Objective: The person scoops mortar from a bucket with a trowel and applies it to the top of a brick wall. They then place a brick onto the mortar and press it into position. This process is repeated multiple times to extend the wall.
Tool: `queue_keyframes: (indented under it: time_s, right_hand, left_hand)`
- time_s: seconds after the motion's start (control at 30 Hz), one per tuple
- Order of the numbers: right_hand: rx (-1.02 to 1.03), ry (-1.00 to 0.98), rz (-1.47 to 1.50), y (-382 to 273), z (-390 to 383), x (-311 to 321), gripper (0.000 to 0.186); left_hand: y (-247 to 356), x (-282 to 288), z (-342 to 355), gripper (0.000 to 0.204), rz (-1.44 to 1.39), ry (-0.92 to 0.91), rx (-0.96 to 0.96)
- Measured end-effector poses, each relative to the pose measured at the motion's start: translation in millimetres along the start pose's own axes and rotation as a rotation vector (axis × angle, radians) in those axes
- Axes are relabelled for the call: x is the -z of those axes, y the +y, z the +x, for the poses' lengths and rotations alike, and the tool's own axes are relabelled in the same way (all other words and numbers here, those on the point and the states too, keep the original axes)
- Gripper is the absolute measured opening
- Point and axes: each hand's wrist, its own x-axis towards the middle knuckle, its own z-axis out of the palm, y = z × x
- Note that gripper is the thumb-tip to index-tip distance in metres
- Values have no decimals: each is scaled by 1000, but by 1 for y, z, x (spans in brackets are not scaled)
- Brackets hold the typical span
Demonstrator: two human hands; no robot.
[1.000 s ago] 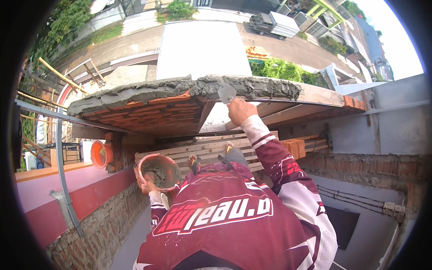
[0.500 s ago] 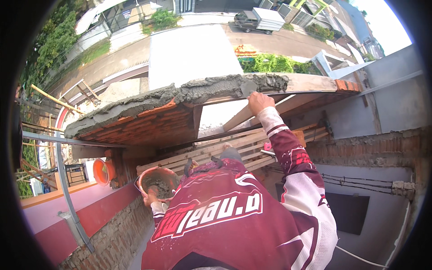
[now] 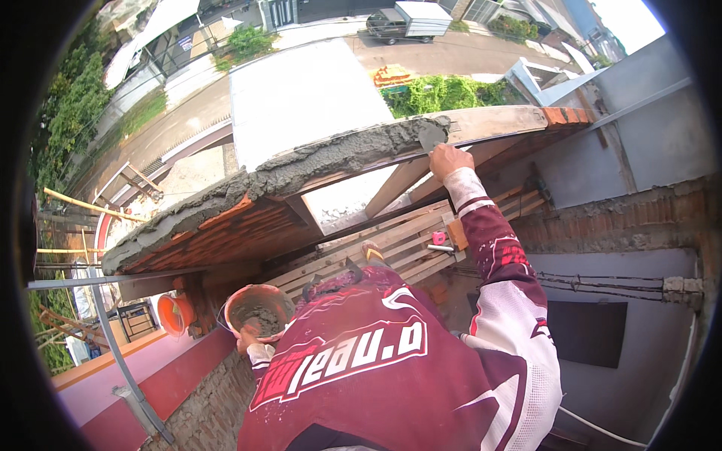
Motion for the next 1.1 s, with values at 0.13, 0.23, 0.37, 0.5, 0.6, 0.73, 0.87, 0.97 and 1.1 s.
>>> queue_keyframes:
  time_s: [0.13,0.23,0.37,0.5,0.6,0.73,0.87,0.97,1.1]
  right_hand:
    - [-15,13,-9,29,16,3,38]
    - [27,77,-23,38,20,11,33]
    - [32,140,-156,47,70,-7,24]
    - [133,123,-262,22,87,-18,26]
    - [341,107,-256,-31,77,-10,26]
    - [563,131,-146,-112,32,4,23]
    - [735,223,-108,-209,-3,25,22]
    - [814,347,16,-289,-20,15,24]
    - [860,141,-133,-363,-52,27,27]
  left_hand:
    - [-22,-22,17,53,-150,92,-12]
    - [-14,-22,-3,43,-97,157,51]
    - [-40,-25,3,51,-154,124,127]
    - [-69,-28,10,55,-159,186,193]
    - [-103,-18,16,53,-100,247,234]
    - [-105,-7,-11,42,-55,235,264]
    - [-109,1,-15,32,-113,249,264]
    - [-123,-4,4,30,-268,263,354]
    - [-150,-1,33,32,-319,211,400]
